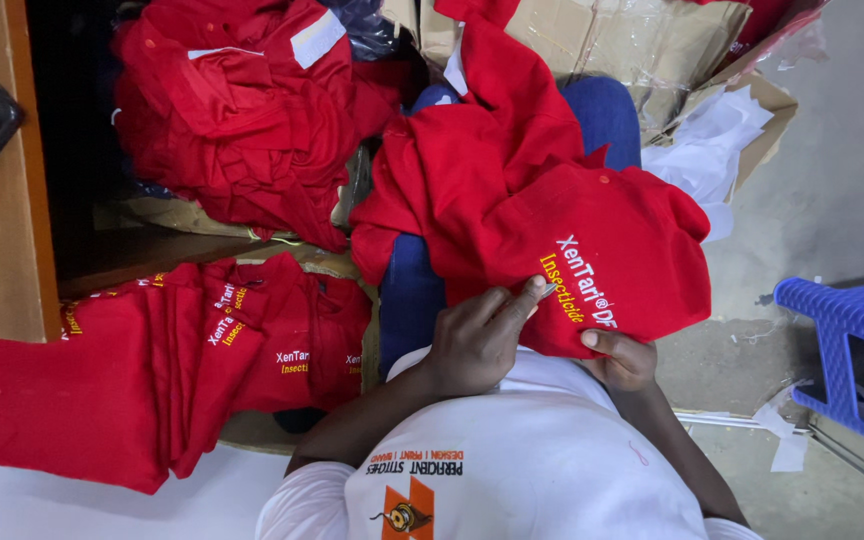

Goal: The person sits on the floor surrounded by red shirts and uses a small tool to trim loose threads from the embroidered logo on the chest of a shirt. They repeatedly pick up shirts from a pile, hold them steady, and carefully remove excess fabric threads.

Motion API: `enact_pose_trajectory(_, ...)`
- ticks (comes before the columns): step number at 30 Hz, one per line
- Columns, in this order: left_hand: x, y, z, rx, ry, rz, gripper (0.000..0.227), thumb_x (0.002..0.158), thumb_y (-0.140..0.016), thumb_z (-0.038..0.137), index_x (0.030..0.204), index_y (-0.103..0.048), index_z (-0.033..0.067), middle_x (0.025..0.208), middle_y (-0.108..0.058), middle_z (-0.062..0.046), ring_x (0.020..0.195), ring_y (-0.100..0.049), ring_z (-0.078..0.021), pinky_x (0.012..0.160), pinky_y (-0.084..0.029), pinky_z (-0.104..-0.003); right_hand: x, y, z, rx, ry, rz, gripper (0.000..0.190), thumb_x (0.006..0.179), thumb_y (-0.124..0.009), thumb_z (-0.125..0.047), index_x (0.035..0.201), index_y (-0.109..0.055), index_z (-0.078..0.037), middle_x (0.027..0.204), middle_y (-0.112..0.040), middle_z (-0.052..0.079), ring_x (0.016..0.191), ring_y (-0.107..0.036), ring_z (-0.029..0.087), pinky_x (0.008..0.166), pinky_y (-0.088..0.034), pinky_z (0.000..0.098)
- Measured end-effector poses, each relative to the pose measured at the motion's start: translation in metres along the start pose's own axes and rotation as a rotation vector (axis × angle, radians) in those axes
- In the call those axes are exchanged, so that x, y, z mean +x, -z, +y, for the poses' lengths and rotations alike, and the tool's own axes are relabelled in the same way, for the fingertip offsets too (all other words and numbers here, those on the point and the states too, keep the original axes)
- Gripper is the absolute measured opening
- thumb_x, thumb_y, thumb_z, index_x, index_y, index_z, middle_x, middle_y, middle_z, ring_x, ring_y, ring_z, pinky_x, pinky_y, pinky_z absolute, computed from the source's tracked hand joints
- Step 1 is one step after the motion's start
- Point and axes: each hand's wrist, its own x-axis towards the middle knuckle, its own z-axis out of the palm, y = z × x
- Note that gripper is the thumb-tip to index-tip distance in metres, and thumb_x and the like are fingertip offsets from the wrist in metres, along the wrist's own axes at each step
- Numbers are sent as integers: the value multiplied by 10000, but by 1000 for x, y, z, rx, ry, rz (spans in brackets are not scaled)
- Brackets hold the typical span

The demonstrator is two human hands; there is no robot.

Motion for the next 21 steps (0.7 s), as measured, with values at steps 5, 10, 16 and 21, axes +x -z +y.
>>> enact_pose_trajectory(5,2,-1,2,-29,11,17,312,1062,-640,163,1352,-749,127,781,-596,-21,558,-650,-187,521,-591,-282,10,-15,1,29,25,-33,666,739,-596,197,1395,-539,102,1193,-696,378,1151,-674,616,982,-454,849)
enact_pose_trajectory(10,5,8,2,-133,42,24,353,1031,-664,210,1364,-738,119,842,-657,-7,632,-713,-185,564,-628,-295,16,-26,-7,99,-61,-184,675,752,-658,182,1411,-537,98,1285,-678,368,1233,-641,576,1022,-427,827)
enact_pose_trajectory(16,5,8,-2,-151,69,-12,334,1045,-645,208,1350,-741,109,808,-638,-41,630,-716,-226,559,-626,-335,25,-39,-7,175,-69,-291,726,761,-671,181,1458,-490,87,1358,-624,366,1298,-584,571,1050,-364,855)
enact_pose_trajectory(21,11,9,-3,-267,111,-4,350,1042,-648,191,1375,-726,118,871,-676,-30,710,-754,-222,603,-644,-326,39,-73,-14,223,-26,-298,691,740,-664,178,1415,-528,116,1337,-637,373,1273,-615,534,1101,-396,793)
